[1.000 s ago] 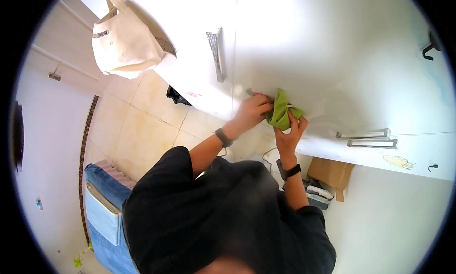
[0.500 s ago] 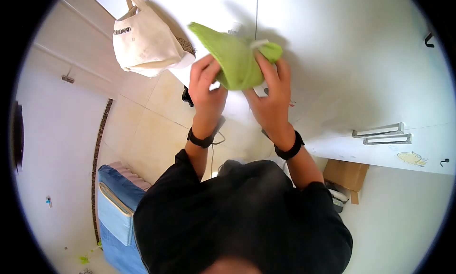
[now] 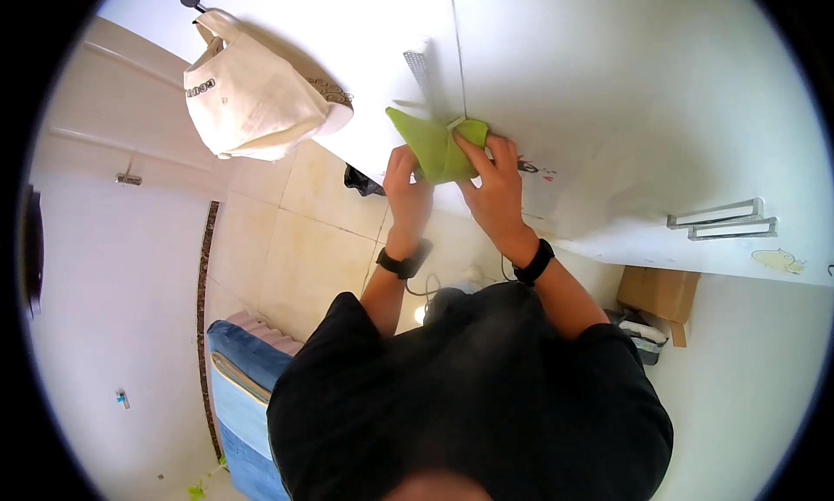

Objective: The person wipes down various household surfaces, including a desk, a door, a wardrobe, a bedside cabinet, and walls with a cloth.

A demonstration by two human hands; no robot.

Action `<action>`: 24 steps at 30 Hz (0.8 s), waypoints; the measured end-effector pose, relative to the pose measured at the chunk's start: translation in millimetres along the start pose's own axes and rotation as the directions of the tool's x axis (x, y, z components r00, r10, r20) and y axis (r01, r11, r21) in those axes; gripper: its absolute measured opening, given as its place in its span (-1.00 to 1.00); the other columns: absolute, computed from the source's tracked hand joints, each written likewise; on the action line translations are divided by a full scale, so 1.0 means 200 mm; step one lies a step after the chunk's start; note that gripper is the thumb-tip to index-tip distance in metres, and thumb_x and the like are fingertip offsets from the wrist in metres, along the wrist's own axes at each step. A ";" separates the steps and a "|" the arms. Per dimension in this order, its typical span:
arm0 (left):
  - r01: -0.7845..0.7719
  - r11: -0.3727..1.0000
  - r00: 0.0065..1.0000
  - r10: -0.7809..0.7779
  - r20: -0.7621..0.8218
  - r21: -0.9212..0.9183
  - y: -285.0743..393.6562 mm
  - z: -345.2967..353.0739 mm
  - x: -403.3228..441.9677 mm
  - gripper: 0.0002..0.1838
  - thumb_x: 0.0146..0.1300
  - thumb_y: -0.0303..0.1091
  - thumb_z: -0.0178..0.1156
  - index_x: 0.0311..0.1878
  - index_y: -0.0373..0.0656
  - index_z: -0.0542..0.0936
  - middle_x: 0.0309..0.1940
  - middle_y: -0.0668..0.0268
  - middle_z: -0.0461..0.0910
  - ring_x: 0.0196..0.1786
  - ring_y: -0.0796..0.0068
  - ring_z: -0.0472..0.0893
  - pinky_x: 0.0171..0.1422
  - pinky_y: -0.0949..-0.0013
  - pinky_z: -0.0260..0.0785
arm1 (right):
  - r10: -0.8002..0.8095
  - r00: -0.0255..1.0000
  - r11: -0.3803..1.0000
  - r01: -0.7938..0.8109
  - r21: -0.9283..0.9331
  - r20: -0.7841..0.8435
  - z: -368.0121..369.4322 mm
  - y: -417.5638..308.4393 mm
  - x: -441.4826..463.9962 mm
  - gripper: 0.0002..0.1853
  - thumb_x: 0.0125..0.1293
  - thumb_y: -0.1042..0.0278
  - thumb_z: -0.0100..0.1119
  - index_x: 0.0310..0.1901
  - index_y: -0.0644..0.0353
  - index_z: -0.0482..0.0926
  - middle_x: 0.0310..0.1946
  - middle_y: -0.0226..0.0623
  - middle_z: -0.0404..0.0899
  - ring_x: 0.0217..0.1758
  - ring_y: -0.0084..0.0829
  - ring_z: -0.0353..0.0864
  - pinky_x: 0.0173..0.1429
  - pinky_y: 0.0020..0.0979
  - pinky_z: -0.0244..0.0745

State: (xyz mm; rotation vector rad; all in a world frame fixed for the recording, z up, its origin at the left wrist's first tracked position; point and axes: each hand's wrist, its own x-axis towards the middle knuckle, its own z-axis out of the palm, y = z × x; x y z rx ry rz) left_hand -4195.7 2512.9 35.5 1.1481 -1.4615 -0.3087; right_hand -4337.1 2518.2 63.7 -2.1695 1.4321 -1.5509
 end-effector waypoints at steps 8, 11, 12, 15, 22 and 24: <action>-0.255 0.959 0.934 0.278 -0.226 0.125 0.28 0.08 0.22 -0.70 -0.01 -0.71 0.27 -0.14 -0.32 0.63 -0.27 0.26 0.52 -0.27 0.36 0.56 -0.20 0.41 0.42 | -0.015 0.997 1.000 0.016 0.011 -0.077 -0.25 -0.15 0.22 -0.40 -0.10 0.64 0.41 0.10 0.12 0.62 -0.01 -0.21 0.45 -0.01 -0.17 0.45 -0.06 -0.30 0.50; -0.347 0.938 0.913 0.332 -0.239 -0.021 0.42 0.20 0.30 -0.74 0.00 -0.68 0.29 -0.17 -0.34 0.63 -0.26 0.22 0.53 -0.23 0.31 0.57 -0.18 0.38 0.42 | -0.100 0.980 0.994 0.090 -0.063 -0.173 -0.43 -0.17 0.29 -0.38 -0.10 0.74 0.38 0.13 0.24 0.60 0.06 -0.11 0.42 0.03 -0.15 0.51 0.02 -0.30 0.53; -0.370 0.926 0.906 0.342 -0.248 -0.073 0.46 0.27 0.30 -0.70 -0.05 -0.68 0.30 -0.17 -0.30 0.64 -0.25 0.20 0.55 -0.25 0.26 0.57 -0.22 0.34 0.42 | -0.099 0.975 0.991 0.080 -0.104 -0.197 -0.49 -0.15 0.28 -0.38 -0.10 0.74 0.38 0.12 0.25 0.60 0.06 -0.11 0.42 0.04 -0.14 0.52 0.03 -0.30 0.53; -0.405 0.900 0.908 0.375 -0.185 -0.162 0.55 0.43 0.26 -0.61 -0.18 -0.68 0.30 -0.18 -0.19 0.67 -0.24 0.17 0.60 -0.31 0.21 0.60 -0.32 0.29 0.45 | -0.058 0.968 0.982 0.011 -0.189 -0.243 -0.69 -0.05 0.18 -0.40 -0.10 0.70 0.40 0.11 0.30 0.58 0.06 -0.12 0.42 0.09 -0.13 0.51 0.14 -0.26 0.48; -0.431 0.878 0.880 0.460 0.115 -0.208 0.51 0.70 -0.01 -0.56 -0.24 -0.59 0.33 -0.17 -0.03 0.71 -0.33 0.36 0.59 -0.36 0.37 0.60 -0.41 0.40 0.46 | 0.122 0.963 0.951 -0.183 -0.249 -0.242 -0.86 0.30 -0.19 -0.41 -0.10 0.64 0.41 0.08 0.24 0.55 0.02 -0.09 0.42 0.04 -0.06 0.48 0.13 -0.19 0.42; -0.424 0.884 0.883 0.452 0.128 -0.198 0.45 0.73 -0.08 -0.61 -0.17 -0.54 0.32 -0.16 -0.01 0.71 -0.36 0.40 0.57 -0.35 0.39 0.60 -0.39 0.42 0.47 | 0.195 0.958 0.936 -0.246 -0.253 -0.212 -0.84 0.36 -0.29 -0.42 -0.09 0.63 0.42 0.08 0.23 0.53 0.01 -0.09 0.41 0.05 -0.06 0.47 0.15 -0.19 0.40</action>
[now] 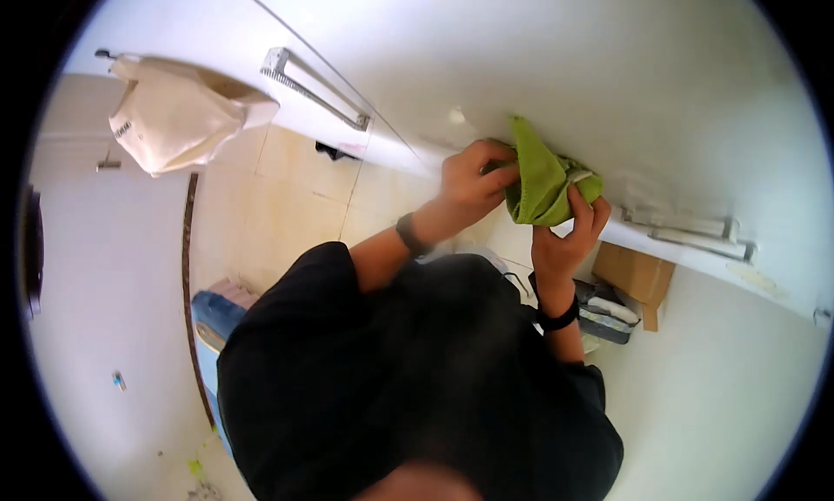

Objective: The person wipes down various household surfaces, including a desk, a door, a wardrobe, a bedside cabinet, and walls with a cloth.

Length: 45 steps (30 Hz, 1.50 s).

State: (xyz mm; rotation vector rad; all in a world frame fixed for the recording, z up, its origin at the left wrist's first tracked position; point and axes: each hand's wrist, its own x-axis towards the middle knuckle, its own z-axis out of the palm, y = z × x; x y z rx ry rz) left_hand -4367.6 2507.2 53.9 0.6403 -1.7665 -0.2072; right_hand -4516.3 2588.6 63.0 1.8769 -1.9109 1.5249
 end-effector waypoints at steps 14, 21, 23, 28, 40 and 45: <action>0.059 0.996 0.964 -0.074 0.256 0.068 -0.48 -0.24 -0.48 -0.80 0.04 -0.49 0.25 -0.24 -0.03 0.56 -0.17 0.33 0.54 -0.14 0.29 0.59 -0.24 0.30 0.51 | -0.098 0.974 0.993 0.081 0.088 0.203 0.59 0.22 -0.32 -0.46 -0.02 0.55 0.49 0.06 0.27 0.53 0.03 -0.09 0.35 0.17 -0.03 0.38 0.22 -0.10 0.37; 0.485 0.840 0.741 -0.542 0.396 0.242 -0.84 -0.65 -0.95 -0.72 0.17 -0.33 0.19 -0.04 -0.09 0.50 -0.19 0.13 0.51 -0.10 0.03 0.59 -0.13 0.05 0.48 | 0.060 0.757 0.969 -0.200 0.144 0.651 1.19 -0.03 -0.53 -0.42 0.12 0.40 0.43 0.18 0.33 0.48 0.13 0.00 0.40 0.22 -0.04 0.41 0.30 -0.14 0.33; 0.576 0.782 0.692 -0.622 0.367 0.239 -0.92 -0.88 -1.06 -0.69 0.12 -0.36 0.24 -0.04 -0.11 0.50 -0.18 0.13 0.52 -0.10 0.01 0.59 -0.11 0.05 0.48 | 0.006 0.703 0.978 -0.154 0.144 0.712 1.37 -0.19 -0.60 -0.39 0.12 0.37 0.44 0.20 0.34 0.44 0.11 -0.01 0.41 0.19 -0.06 0.43 0.27 -0.15 0.34; 0.675 0.652 0.599 -0.757 0.259 0.344 -0.99 -1.91 -1.08 -0.66 0.12 -0.40 0.26 -0.02 -0.07 0.48 -0.16 0.19 0.50 -0.09 0.07 0.57 -0.07 0.07 0.46 | -0.072 0.575 0.932 -0.253 0.260 0.815 1.93 -0.97 -0.77 -0.37 0.14 0.35 0.43 0.21 0.35 0.38 0.09 -0.05 0.43 0.19 -0.14 0.44 0.25 -0.20 0.37; 0.851 0.317 0.398 -0.909 -0.122 0.418 -1.26 -3.40 -1.17 -0.07 0.06 -0.51 0.33 0.50 0.19 0.16 -0.12 0.13 0.47 -0.07 0.00 0.57 -0.05 0.08 0.44 | -0.584 0.173 0.804 -0.012 0.595 0.793 3.00 -2.36 -0.78 -0.45 0.11 0.35 0.40 0.13 0.28 0.44 0.02 -0.01 0.45 0.10 0.06 0.48 0.15 -0.17 0.41; 0.943 0.203 0.294 -0.879 -0.375 0.264 -1.58 -3.98 -1.39 -0.25 0.02 -0.43 0.41 0.33 0.02 0.37 0.03 0.14 0.49 0.08 -0.02 0.53 0.11 0.09 0.43 | -0.709 0.006 0.702 -0.087 0.707 0.705 3.63 -2.97 -0.88 -0.39 0.06 0.36 0.45 0.16 0.26 0.46 0.00 -0.03 0.49 0.09 0.02 0.50 0.13 -0.18 0.44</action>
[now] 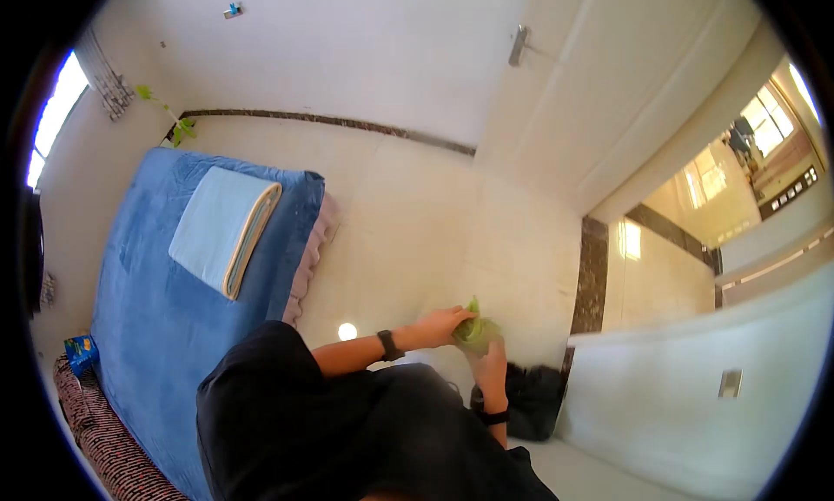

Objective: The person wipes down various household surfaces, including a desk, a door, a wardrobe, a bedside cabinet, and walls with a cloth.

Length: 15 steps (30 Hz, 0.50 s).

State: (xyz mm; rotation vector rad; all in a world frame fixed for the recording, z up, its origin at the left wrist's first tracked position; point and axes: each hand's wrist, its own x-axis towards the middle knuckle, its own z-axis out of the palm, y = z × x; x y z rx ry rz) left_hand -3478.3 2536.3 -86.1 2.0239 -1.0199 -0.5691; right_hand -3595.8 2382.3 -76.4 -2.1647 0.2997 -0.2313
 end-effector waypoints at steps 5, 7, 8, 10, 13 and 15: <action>0.126 0.991 0.966 -0.131 -0.224 -0.035 -0.28 -0.50 0.41 -0.39 0.03 -0.39 0.43 0.20 -0.05 0.46 0.13 0.11 0.49 0.16 -0.03 0.51 0.21 0.12 0.41 | -0.147 0.964 0.986 0.162 -0.047 0.221 0.03 -0.19 0.88 -0.38 0.13 0.28 0.44 0.23 0.19 0.44 0.15 -0.02 0.48 0.24 0.00 0.45 0.24 -0.18 0.43; 0.186 0.982 0.916 -0.183 -0.357 -0.026 -0.25 -0.76 0.50 -0.48 0.00 -0.43 0.44 0.09 -0.08 0.52 0.15 0.13 0.48 0.12 0.01 0.54 0.12 0.13 0.46 | -0.261 0.932 0.965 0.262 0.033 0.252 0.08 -0.27 1.19 -0.37 0.12 0.29 0.44 0.23 0.16 0.44 0.16 -0.04 0.48 0.24 -0.01 0.45 0.24 -0.17 0.43; 0.188 0.982 0.885 -0.184 -0.427 -0.033 -0.27 -0.88 0.56 -0.49 -0.01 -0.44 0.44 0.07 -0.08 0.54 0.15 0.14 0.48 0.10 0.02 0.55 0.10 0.14 0.48 | -0.320 0.911 0.947 0.314 0.065 0.259 0.09 -0.30 1.35 -0.37 0.12 0.29 0.44 0.24 0.15 0.44 0.16 -0.05 0.48 0.24 -0.01 0.45 0.25 -0.17 0.43; 0.167 0.984 0.807 -0.175 -0.564 -0.067 -0.36 -1.07 0.67 -0.52 -0.03 -0.45 0.44 0.02 -0.08 0.56 0.18 0.15 0.47 0.05 0.04 0.59 0.04 0.16 0.52 | -0.385 0.885 0.922 0.380 0.072 0.262 0.12 -0.42 1.62 -0.37 0.12 0.31 0.42 0.26 0.13 0.43 0.17 -0.07 0.47 0.25 -0.02 0.44 0.26 -0.18 0.43; 0.087 0.996 0.714 -0.056 -0.697 0.009 -0.46 -1.31 0.89 -0.53 -0.05 -0.46 0.45 0.00 -0.09 0.58 0.19 0.18 0.48 0.00 0.08 0.63 0.00 0.20 0.54 | -0.438 0.869 0.899 0.429 0.089 0.232 0.20 -0.47 1.96 -0.35 0.14 0.35 0.39 0.28 0.12 0.40 0.18 -0.08 0.45 0.25 -0.03 0.44 0.26 -0.19 0.43; 0.092 0.993 0.709 -0.013 -0.706 0.074 -0.51 -1.44 1.06 -0.54 -0.05 -0.46 0.44 -0.01 -0.09 0.58 0.17 0.20 0.51 -0.01 0.11 0.65 0.00 0.22 0.54 | -0.438 0.870 0.899 0.422 0.118 0.227 0.21 -0.44 2.19 -0.35 0.15 0.38 0.38 0.30 0.12 0.38 0.19 -0.08 0.43 0.24 -0.03 0.44 0.26 -0.19 0.43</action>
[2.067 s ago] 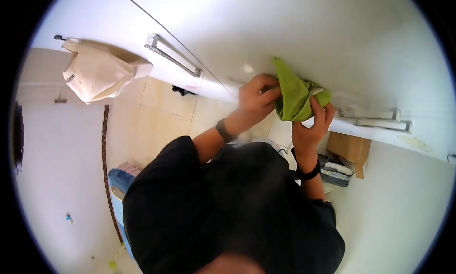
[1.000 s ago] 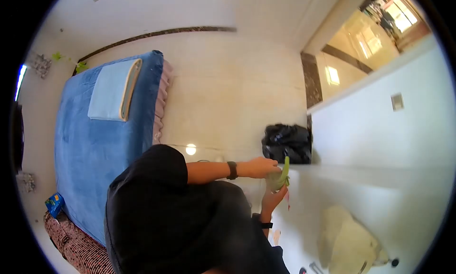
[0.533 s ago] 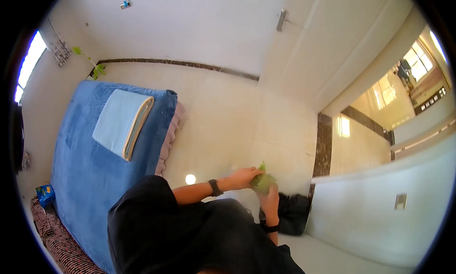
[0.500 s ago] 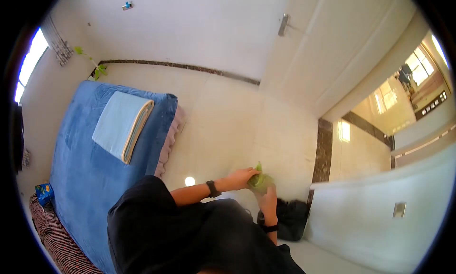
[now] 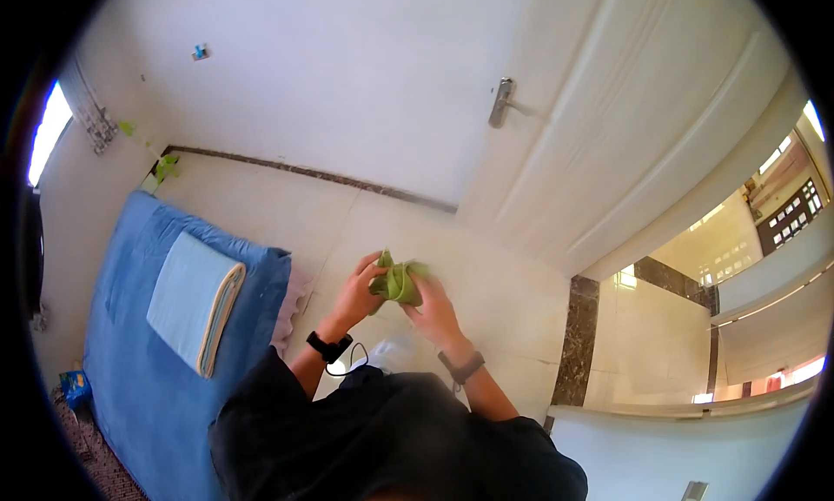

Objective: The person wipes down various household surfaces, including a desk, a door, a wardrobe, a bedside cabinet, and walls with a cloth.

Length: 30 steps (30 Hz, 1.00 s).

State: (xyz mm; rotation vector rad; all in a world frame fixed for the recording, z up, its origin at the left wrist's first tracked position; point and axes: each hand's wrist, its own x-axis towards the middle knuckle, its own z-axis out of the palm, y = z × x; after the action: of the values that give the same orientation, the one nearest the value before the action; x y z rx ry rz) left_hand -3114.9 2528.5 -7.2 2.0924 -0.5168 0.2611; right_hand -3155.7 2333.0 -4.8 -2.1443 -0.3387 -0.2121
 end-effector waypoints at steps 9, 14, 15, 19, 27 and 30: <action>-0.108 0.994 0.971 0.110 0.213 -0.021 0.04 0.48 1.17 -0.50 0.05 -0.43 0.37 0.12 -0.03 0.54 -0.03 0.23 0.62 -0.01 0.09 0.62 0.00 0.17 0.51 | 0.071 0.990 0.995 -0.062 0.072 -0.120 -0.63 0.61 0.71 -0.37 0.18 0.48 0.36 0.30 0.27 0.36 0.13 -0.11 0.42 0.14 -0.19 0.52 0.11 -0.31 0.55; -0.266 0.958 0.923 0.285 0.257 -0.106 0.18 0.98 1.72 -0.46 0.06 -0.42 0.38 0.17 0.00 0.51 -0.04 0.24 0.59 -0.04 0.08 0.61 -0.04 0.17 0.50 | 0.091 0.927 0.996 -0.092 0.015 -0.364 -1.07 0.97 0.87 -0.27 0.15 0.50 0.38 0.36 0.28 0.29 0.17 -0.11 0.41 0.19 -0.23 0.49 0.11 -0.31 0.55; -0.317 0.942 0.908 0.336 0.250 -0.113 0.22 1.07 1.81 -0.45 0.06 -0.42 0.39 0.18 0.00 0.51 -0.04 0.24 0.59 -0.05 0.07 0.61 -0.05 0.17 0.49 | 0.091 0.902 0.995 -0.096 0.009 -0.422 -1.15 1.01 0.89 -0.29 0.15 0.47 0.38 0.35 0.27 0.31 0.15 -0.10 0.43 0.13 -0.22 0.53 0.08 -0.31 0.56; -0.380 0.915 0.887 0.402 0.226 -0.137 0.36 1.47 2.15 -0.45 0.03 -0.45 0.40 0.15 -0.03 0.52 -0.08 0.26 0.56 -0.09 0.09 0.60 -0.10 0.21 0.49 | 0.118 0.831 0.993 -0.096 0.068 -0.543 -1.55 1.26 1.06 -0.26 0.11 0.45 0.40 0.36 0.25 0.32 0.15 -0.11 0.44 0.06 -0.21 0.58 0.06 -0.31 0.56; -0.489 0.871 0.871 0.491 0.026 -0.040 0.74 2.27 2.90 -0.49 -0.04 -0.52 0.40 0.06 -0.11 0.56 -0.14 0.26 0.55 -0.15 0.11 0.60 -0.16 0.21 0.49 | -0.116 0.794 0.983 0.004 -0.186 -0.597 -2.47 1.88 1.47 -0.27 -0.04 0.61 0.39 0.27 0.21 0.42 0.13 -0.10 0.44 0.12 -0.13 0.53 0.15 -0.28 0.50; -0.517 0.856 0.854 0.513 -0.088 -0.030 0.96 2.56 3.12 -0.51 -0.09 -0.55 0.40 0.01 -0.10 0.58 -0.16 0.27 0.54 -0.19 0.15 0.60 -0.20 0.23 0.49 | -0.177 0.717 0.960 -0.026 -0.280 -0.675 -2.81 2.02 1.55 -0.32 -0.05 0.64 0.38 0.22 0.24 0.46 0.12 -0.09 0.44 0.13 -0.12 0.52 0.15 -0.26 0.50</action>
State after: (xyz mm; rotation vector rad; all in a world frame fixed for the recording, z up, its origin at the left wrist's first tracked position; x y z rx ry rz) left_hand -2656.9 1845.6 95.6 1.8488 -1.0271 0.6288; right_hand -2745.3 1700.9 78.5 -2.1315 0.0582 -1.1462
